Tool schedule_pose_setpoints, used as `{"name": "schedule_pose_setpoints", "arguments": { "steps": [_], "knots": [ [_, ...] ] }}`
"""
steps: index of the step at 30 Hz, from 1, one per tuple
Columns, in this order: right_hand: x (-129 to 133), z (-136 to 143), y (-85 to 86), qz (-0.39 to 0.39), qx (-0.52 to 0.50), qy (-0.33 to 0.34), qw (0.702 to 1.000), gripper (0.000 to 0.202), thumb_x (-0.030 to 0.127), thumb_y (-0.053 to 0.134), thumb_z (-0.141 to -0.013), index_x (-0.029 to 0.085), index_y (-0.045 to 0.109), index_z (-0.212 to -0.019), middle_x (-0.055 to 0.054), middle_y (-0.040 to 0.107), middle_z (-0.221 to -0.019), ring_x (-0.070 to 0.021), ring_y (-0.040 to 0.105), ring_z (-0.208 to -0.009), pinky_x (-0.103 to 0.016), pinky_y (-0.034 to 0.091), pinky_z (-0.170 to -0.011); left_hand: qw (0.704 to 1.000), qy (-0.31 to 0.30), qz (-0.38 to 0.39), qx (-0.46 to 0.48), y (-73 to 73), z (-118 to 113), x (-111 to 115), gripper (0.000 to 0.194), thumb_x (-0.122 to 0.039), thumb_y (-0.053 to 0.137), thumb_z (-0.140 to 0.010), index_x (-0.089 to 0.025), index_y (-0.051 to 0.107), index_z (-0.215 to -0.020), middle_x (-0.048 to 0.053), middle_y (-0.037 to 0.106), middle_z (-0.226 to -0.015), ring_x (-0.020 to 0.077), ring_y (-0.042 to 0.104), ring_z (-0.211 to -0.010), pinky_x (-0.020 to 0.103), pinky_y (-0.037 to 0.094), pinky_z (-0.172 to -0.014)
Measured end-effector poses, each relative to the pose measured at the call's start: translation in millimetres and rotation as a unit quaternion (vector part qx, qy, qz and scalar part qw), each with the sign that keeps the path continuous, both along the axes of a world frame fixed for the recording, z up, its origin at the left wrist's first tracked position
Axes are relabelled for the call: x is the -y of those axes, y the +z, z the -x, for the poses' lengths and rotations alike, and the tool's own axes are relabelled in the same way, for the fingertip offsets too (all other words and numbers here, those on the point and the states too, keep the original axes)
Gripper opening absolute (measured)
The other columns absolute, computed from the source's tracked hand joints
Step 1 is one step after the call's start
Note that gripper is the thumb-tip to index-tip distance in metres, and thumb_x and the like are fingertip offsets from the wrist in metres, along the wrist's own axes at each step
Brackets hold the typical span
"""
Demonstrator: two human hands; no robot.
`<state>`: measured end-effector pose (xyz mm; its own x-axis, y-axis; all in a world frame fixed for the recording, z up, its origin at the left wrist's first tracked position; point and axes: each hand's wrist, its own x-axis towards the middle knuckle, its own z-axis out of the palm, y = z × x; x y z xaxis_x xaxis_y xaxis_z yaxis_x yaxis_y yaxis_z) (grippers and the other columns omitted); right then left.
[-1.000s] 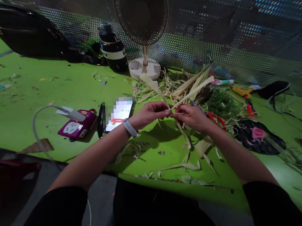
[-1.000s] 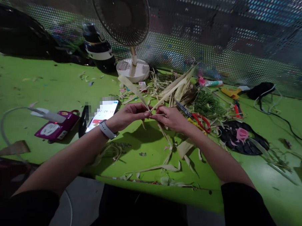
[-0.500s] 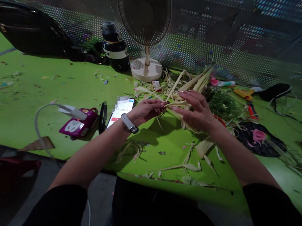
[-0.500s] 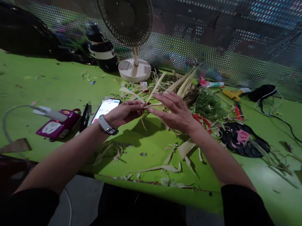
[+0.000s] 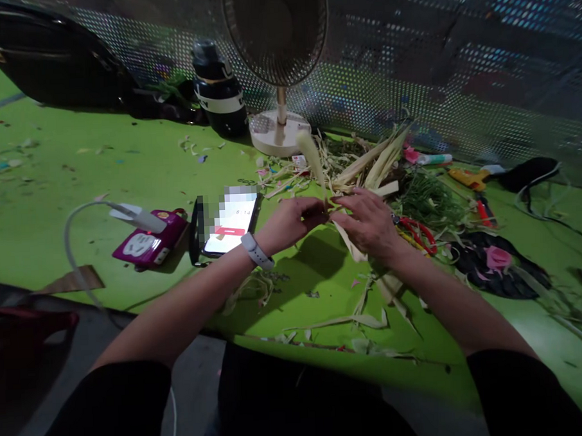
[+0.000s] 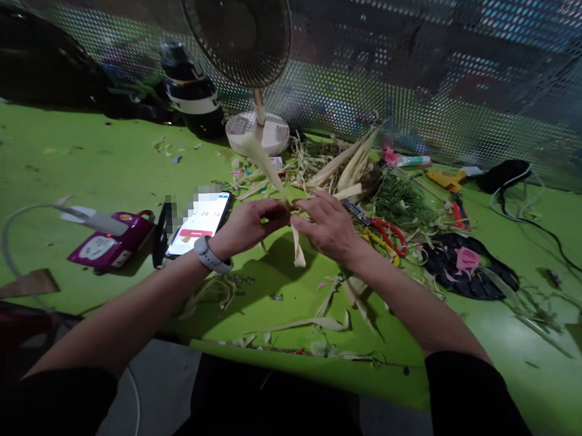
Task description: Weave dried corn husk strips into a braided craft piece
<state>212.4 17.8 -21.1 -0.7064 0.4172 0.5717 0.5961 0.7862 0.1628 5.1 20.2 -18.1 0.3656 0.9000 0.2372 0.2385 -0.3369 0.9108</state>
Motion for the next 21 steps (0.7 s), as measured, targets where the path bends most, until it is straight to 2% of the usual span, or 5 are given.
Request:
{"name": "schedule_pose_setpoints", "arguments": {
  "steps": [5,9,12,18,21],
  "knots": [
    [0,5,-8.9,0.050,-0.049,-0.060,0.996,0.018,0.018,0.047,-0.091,0.021,0.063,-0.099,-0.009,0.070,-0.096,-0.0222,0.061,-0.090,-0.040,0.046,-0.086,0.991,-0.030,-0.111,-0.065,2.0,2,3,0.023,-0.016,0.063,-0.080,-0.020,0.065,-0.102,0.004,0.070,-0.086,0.0140,0.063,-0.077,0.025,0.045,-0.073],
    [0,7,-12.6,0.088,-0.126,-0.080,0.985,0.022,0.027,0.042,-0.096,0.021,0.063,-0.097,-0.009,0.070,-0.088,-0.0226,0.061,-0.080,-0.038,0.048,-0.079,0.992,-0.007,-0.124,-0.037,-0.4,2,0,0.020,-0.017,0.062,-0.081,-0.022,0.068,-0.100,0.005,0.072,-0.097,0.0160,0.065,-0.089,0.029,0.048,-0.083],
    [2,8,-13.3,0.113,-0.167,-0.105,0.974,0.028,0.036,0.039,-0.097,0.021,0.062,-0.099,-0.010,0.070,-0.090,-0.0252,0.064,-0.085,-0.038,0.049,-0.081,0.996,-0.015,-0.092,-0.004,-1.4,2,-2,0.019,-0.020,0.061,-0.082,-0.022,0.070,-0.099,0.004,0.072,-0.100,0.0161,0.066,-0.093,0.030,0.050,-0.086],
    [6,12,-12.5,0.165,-0.202,-0.134,0.956,0.033,0.041,0.035,-0.099,0.019,0.060,-0.097,-0.010,0.069,-0.086,-0.0217,0.068,-0.077,-0.032,0.051,-0.071,0.990,-0.055,0.043,0.119,-1.4,-3,1,0.022,-0.024,0.064,-0.081,-0.017,0.067,-0.102,0.007,0.070,-0.100,0.0144,0.066,-0.092,0.028,0.052,-0.085],
    [9,15,-13.4,0.148,-0.199,-0.157,0.956,0.035,0.042,0.035,-0.098,0.018,0.061,-0.096,-0.012,0.069,-0.087,-0.0231,0.068,-0.077,-0.033,0.051,-0.070,0.974,-0.029,0.105,0.196,-2.8,-9,8,0.028,-0.028,0.067,-0.081,-0.017,0.064,-0.107,0.006,0.071,-0.096,0.0134,0.066,-0.091,0.028,0.052,-0.085]
  ]
}}
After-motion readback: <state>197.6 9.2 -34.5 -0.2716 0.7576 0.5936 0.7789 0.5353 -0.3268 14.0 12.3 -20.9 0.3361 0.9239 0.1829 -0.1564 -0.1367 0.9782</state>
